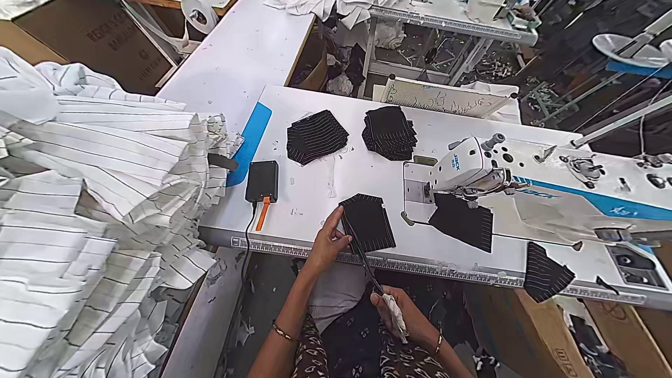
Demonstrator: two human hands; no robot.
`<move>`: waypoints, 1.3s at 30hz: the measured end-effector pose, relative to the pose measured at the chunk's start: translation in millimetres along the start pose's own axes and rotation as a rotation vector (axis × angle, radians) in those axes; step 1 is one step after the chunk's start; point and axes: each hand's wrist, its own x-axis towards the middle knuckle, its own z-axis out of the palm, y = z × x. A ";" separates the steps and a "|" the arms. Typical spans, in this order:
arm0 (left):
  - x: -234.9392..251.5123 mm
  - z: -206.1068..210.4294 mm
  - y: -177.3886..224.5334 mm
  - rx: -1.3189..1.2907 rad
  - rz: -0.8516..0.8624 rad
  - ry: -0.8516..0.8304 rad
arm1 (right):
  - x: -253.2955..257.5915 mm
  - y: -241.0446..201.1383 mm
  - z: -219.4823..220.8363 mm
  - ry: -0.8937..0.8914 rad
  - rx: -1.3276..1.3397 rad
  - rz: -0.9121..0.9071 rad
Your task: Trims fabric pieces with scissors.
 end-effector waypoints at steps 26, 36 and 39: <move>-9.2 2.0 -3.9 -0.001 -0.027 -0.094 | 21.3 -14.6 11.7 -0.003 0.155 -0.039; -10.5 4.3 -4.4 0.041 -0.047 -0.123 | 25.0 -20.0 9.1 0.066 0.110 -0.060; -11.6 6.4 -4.1 0.074 -0.040 -0.148 | 28.3 -28.5 6.9 0.071 0.065 -0.051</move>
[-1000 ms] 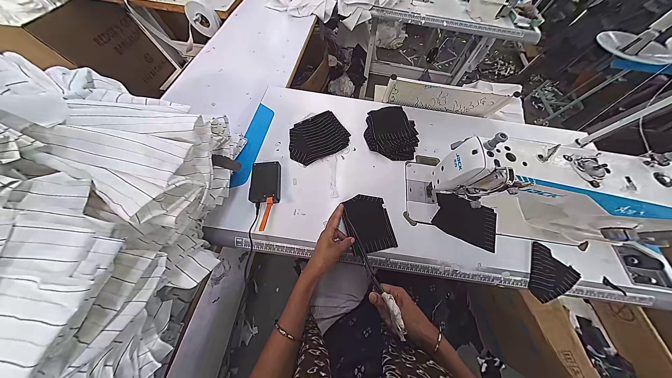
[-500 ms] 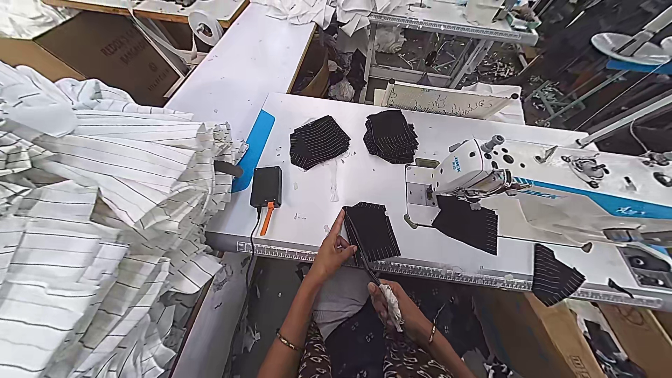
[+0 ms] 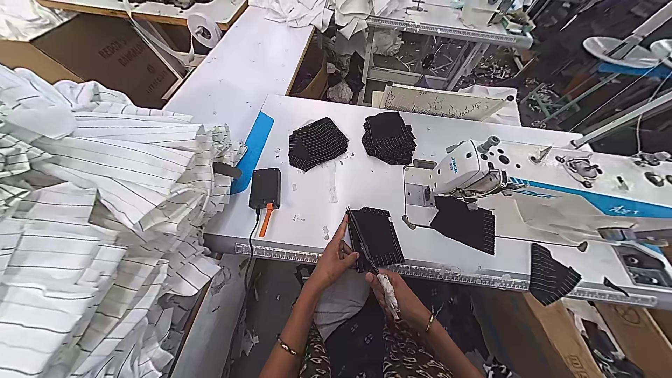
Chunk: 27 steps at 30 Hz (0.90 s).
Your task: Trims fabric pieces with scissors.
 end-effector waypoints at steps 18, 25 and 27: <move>57.9 4.1 40.8 0.692 -0.096 0.380 | -24.4 19.6 -39.5 0.467 0.030 -0.216; 71.9 2.7 43.4 0.594 -0.154 0.438 | -15.9 31.4 -47.7 0.528 -0.139 -0.202; 73.9 0.0 46.2 0.595 -0.180 0.424 | -11.5 31.0 -46.3 0.522 -0.164 -0.198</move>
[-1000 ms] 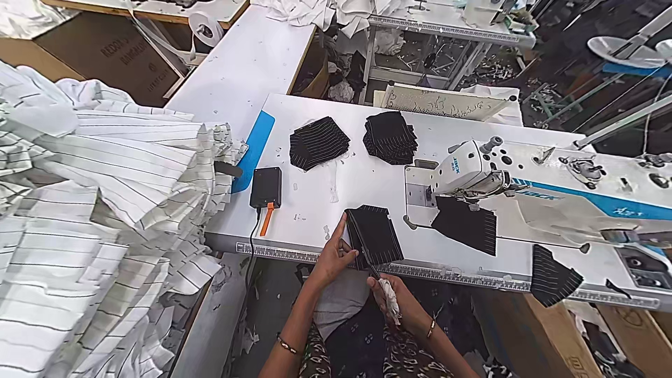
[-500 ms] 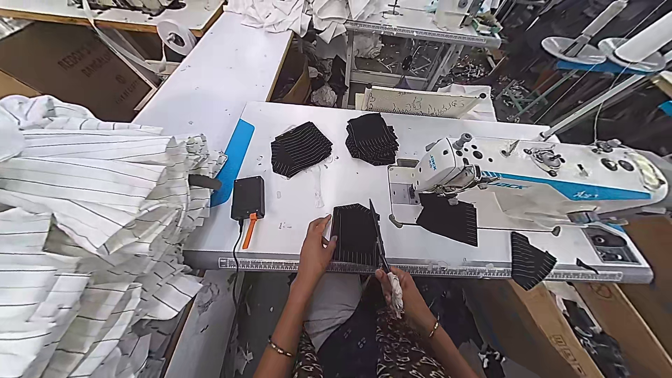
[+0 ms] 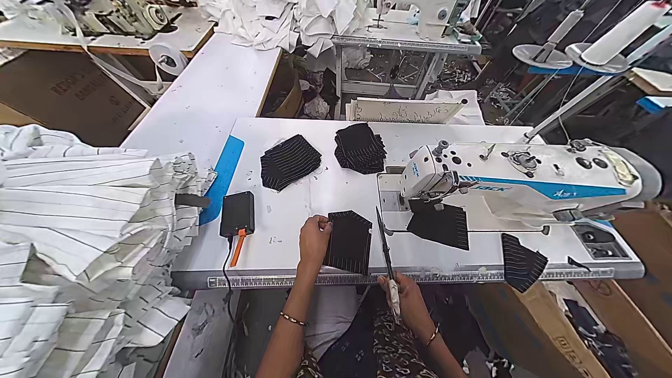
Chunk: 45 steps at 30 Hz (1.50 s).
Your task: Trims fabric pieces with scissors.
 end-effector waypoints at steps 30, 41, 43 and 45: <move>7.9 13.7 -1.5 -0.050 0.176 0.138 | 0.7 3.2 7.2 0.027 0.039 -0.030; -7.2 0.5 -14.7 0.009 0.485 0.118 | 1.1 5.6 7.3 0.037 -0.038 -0.024; -21.8 -3.3 -21.8 0.016 0.621 -0.139 | -0.3 7.3 7.4 0.033 -0.054 -0.013; -30.5 0.6 -32.7 0.062 0.673 -0.291 | -1.9 5.1 6.6 0.032 -0.075 0.010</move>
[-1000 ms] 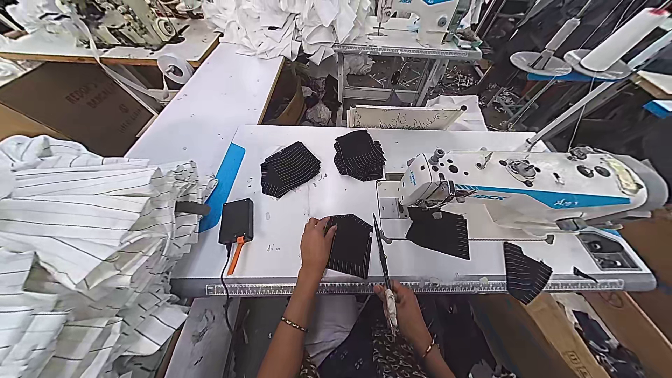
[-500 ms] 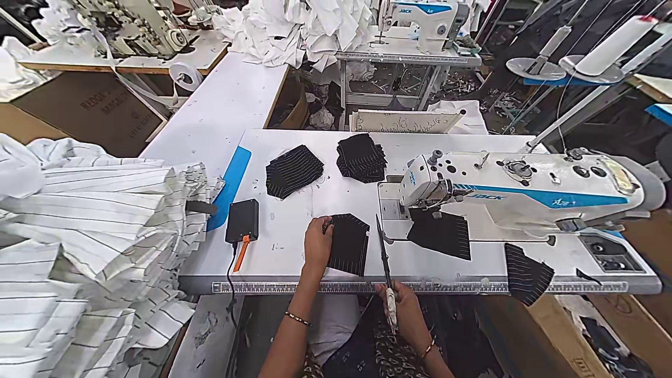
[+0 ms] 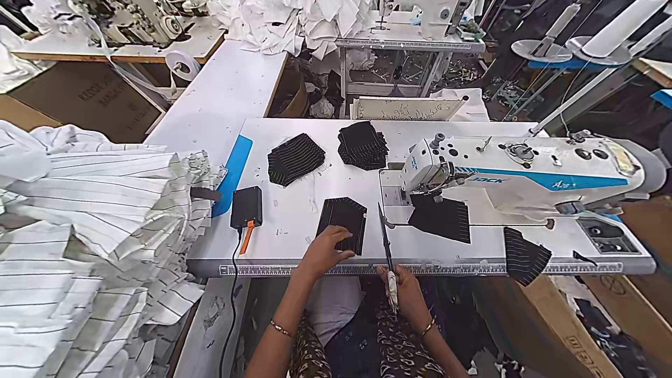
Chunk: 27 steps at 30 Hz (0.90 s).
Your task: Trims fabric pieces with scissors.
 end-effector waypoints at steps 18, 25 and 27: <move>21.9 8.9 9.2 -0.164 -0.048 -0.059 | -45.6 1.5 -15.1 -0.096 0.292 0.048; 25.4 15.6 3.2 -0.301 -0.033 -0.119 | -61.0 6.9 -18.9 -0.194 0.340 0.108; 24.3 16.3 2.3 -0.303 -0.026 -0.120 | -62.7 9.2 -19.8 -0.204 0.364 0.113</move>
